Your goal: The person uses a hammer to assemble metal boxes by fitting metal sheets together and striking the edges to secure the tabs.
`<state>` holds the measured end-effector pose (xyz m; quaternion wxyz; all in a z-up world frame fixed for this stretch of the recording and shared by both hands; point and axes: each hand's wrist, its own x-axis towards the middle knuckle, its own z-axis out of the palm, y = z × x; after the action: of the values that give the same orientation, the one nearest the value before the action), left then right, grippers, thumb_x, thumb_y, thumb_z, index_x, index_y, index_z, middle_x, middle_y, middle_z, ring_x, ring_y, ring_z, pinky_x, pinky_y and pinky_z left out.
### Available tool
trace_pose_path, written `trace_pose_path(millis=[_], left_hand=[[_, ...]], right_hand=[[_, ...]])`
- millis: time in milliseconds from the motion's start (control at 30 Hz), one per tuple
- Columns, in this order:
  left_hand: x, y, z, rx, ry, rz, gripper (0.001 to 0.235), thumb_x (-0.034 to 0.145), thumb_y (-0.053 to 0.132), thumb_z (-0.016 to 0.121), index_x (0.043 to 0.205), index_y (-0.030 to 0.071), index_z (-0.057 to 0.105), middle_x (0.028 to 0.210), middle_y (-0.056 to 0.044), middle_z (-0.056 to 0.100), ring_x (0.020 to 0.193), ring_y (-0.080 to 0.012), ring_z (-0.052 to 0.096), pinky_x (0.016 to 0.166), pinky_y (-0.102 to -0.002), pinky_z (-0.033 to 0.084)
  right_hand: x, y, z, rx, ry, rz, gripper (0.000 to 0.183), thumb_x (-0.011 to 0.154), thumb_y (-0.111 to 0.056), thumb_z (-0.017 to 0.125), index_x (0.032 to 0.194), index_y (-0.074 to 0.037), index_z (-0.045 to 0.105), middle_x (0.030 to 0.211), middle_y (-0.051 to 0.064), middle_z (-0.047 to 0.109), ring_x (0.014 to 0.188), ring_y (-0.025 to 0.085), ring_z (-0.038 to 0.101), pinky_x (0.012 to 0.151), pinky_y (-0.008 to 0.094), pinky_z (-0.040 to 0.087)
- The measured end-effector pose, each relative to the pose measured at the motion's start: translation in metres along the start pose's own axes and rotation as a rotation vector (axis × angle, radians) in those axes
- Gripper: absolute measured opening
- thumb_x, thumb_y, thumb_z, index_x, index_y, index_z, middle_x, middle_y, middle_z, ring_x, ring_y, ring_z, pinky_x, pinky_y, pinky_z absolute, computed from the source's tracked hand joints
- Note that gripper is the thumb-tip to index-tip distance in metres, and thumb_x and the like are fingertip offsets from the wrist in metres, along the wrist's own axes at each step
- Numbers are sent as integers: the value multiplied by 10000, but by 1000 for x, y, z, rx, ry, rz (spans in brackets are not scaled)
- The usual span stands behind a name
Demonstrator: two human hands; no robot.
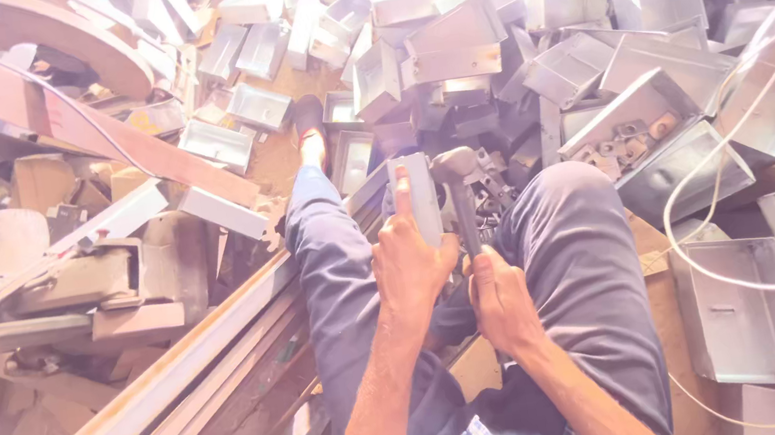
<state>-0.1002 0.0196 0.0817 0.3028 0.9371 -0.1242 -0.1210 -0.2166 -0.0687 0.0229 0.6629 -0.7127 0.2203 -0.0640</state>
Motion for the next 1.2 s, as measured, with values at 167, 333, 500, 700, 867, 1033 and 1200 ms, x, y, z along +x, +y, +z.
trace_pose_path(millis=[167, 333, 500, 700, 867, 1033, 1200], left_hand=[[2, -2, 1, -6, 4, -8, 1087, 695, 254, 764, 1636, 225, 221, 1025, -262, 715, 916, -471, 712, 846, -525, 577], [2, -1, 0, -8, -6, -8, 1087, 703, 264, 762, 1638, 229, 209, 1022, -255, 713, 909, -471, 714, 841, -529, 579], [2, -1, 1, 4, -3, -9, 1070, 721, 307, 777, 1628, 231, 213, 1013, -261, 708, 909, -472, 713, 834, -535, 576], [0, 2, 2, 6, 22, 0, 1071, 684, 252, 732, 1632, 222, 236, 1011, -273, 710, 918, -478, 712, 848, -532, 580], [-3, 1, 1, 11, 13, -7, 1072, 681, 250, 721, 1631, 221, 225, 1021, -273, 709, 917, -466, 718, 855, -517, 583], [-4, -20, 8, -72, 50, -28, 1051, 688, 245, 705, 1630, 240, 241, 1054, -286, 691, 924, -471, 714, 849, -505, 590], [0, -69, 20, -891, 172, 26, 762, 787, 127, 602, 1517, 56, 398, 1140, -171, 690, 951, -282, 684, 794, -379, 578]], right_hand=[[-1, -9, -1, 74, 42, 75, 450, 1070, -430, 312, 949, -73, 559, 507, 31, 463, 367, 142, 466, 346, 329, 392], [2, -4, -2, 17, 46, 21, 467, 1078, -431, 305, 935, -61, 549, 502, 36, 485, 366, 144, 501, 354, 327, 414], [3, 14, 1, -39, 27, -17, 462, 1078, -407, 317, 959, -37, 567, 480, 79, 480, 354, 169, 501, 379, 346, 398], [18, 44, 2, -196, -14, -49, 541, 1150, -425, 332, 908, -10, 580, 562, 63, 529, 460, 131, 529, 470, 307, 433], [9, 27, -7, 114, -7, 314, 501, 1069, -486, 313, 969, -63, 560, 540, 31, 434, 378, 134, 410, 351, 310, 380], [-3, 2, -32, 348, 48, 280, 452, 1070, -506, 336, 962, -98, 498, 550, -30, 384, 372, 98, 370, 337, 264, 348], [-36, -14, -72, 251, 62, 230, 338, 1058, -333, 514, 852, -73, 450, 539, -23, 381, 340, 99, 352, 290, 275, 315]])
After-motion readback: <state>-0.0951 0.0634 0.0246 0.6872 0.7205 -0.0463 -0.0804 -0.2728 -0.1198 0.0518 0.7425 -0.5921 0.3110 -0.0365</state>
